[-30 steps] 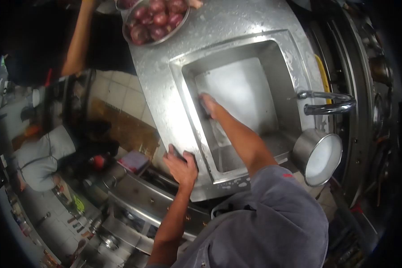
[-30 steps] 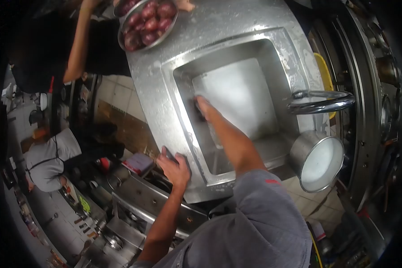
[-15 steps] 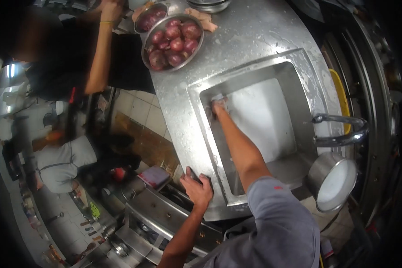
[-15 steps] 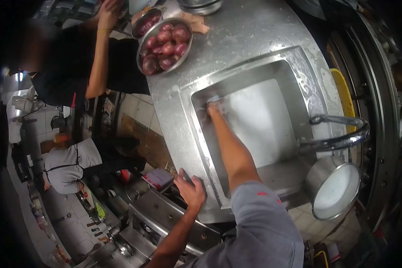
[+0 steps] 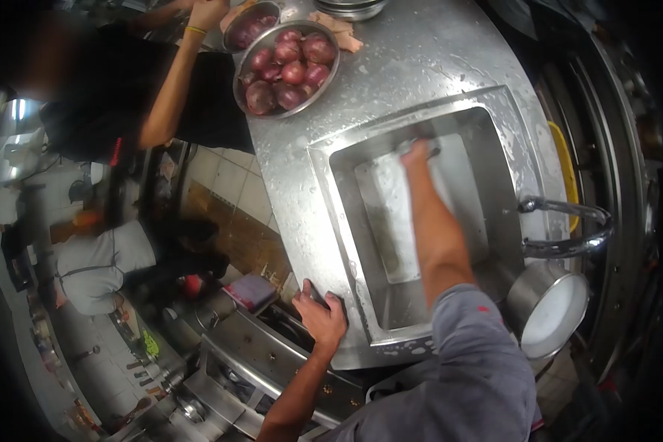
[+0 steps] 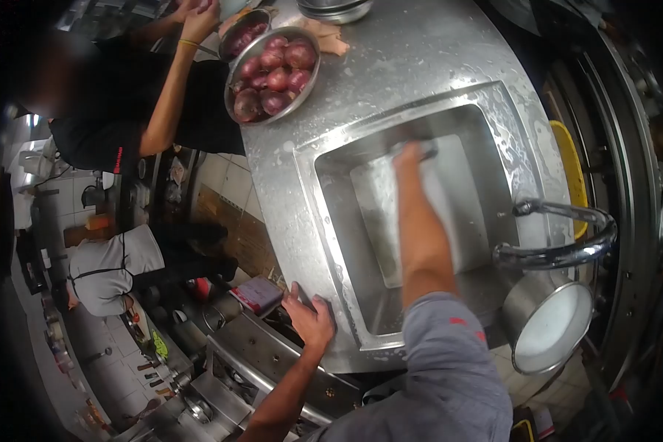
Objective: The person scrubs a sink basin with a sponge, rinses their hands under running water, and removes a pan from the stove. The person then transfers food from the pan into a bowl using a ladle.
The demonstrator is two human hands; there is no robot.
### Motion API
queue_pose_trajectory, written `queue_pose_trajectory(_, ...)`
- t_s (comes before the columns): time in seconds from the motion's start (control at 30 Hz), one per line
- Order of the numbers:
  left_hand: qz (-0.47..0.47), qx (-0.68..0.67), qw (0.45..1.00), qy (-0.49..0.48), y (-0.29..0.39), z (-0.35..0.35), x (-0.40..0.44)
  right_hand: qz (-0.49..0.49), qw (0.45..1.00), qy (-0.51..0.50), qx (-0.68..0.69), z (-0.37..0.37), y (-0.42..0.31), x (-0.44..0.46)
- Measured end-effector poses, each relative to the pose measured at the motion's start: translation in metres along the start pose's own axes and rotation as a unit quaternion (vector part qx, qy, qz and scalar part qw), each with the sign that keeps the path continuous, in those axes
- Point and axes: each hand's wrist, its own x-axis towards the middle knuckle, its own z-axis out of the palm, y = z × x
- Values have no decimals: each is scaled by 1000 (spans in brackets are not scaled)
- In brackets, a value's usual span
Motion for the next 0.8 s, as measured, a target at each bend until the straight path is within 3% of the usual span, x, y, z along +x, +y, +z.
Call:
queue_pose_trajectory(0.03, 0, -4, 1000, 2, -1, 0, -2, 32, 998, -45, 35, -5, 45, 11)
queue_pose_trajectory(0.13, 0, -4, 1000, -6, -4, 1, -4, 163, 985, -33, -50, -19, 145, -7)
queue_pose_trajectory(0.23, 1, -12, 1000, -12, -5, 2, -5, 188, 974, -117, -40, -18, 89, -23)
queue_pose_trajectory(0.3, -11, -18, 1000, -8, -10, 2, -7, 76, 965, -185, -171, -50, 55, 56)
queue_pose_trajectory(0.33, 0, -8, 1000, -2, -13, 5, -7, 143, 983, -102, -51, -38, 10, 42)
queue_pose_trajectory(0.43, 8, 6, 1000, 8, -14, 7, -6, 157, 971, -138, -118, -38, -40, 74)
queue_pose_trajectory(0.5, 6, 13, 1000, 8, -14, 5, -6, 13, 986, -62, -154, -34, -37, 69)
queue_pose_trajectory(0.53, -6, 4, 1000, 4, -13, 4, -5, 12, 986, -62, -157, -33, -23, 63)
queue_pose_trajectory(0.6, -17, -6, 1000, 2, -10, 6, -2, -166, 953, 58, -246, -25, 40, 41)
queue_pose_trajectory(0.67, -22, 0, 1000, -6, -10, 5, -5, -32, 980, 89, -174, 0, 70, -43)
queue_pose_trajectory(0.73, -20, -7, 1000, -4, -9, 4, -5, 27, 971, -1, -238, 1, 82, -91)
queue_pose_trajectory(0.77, -14, -16, 1000, 2, -9, 4, -4, 33, 968, 7, -247, -5, 95, -95)
queue_pose_trajectory(0.8, -7, -16, 1000, 6, -12, 7, -5, 7, 941, 21, -338, -6, 105, -90)
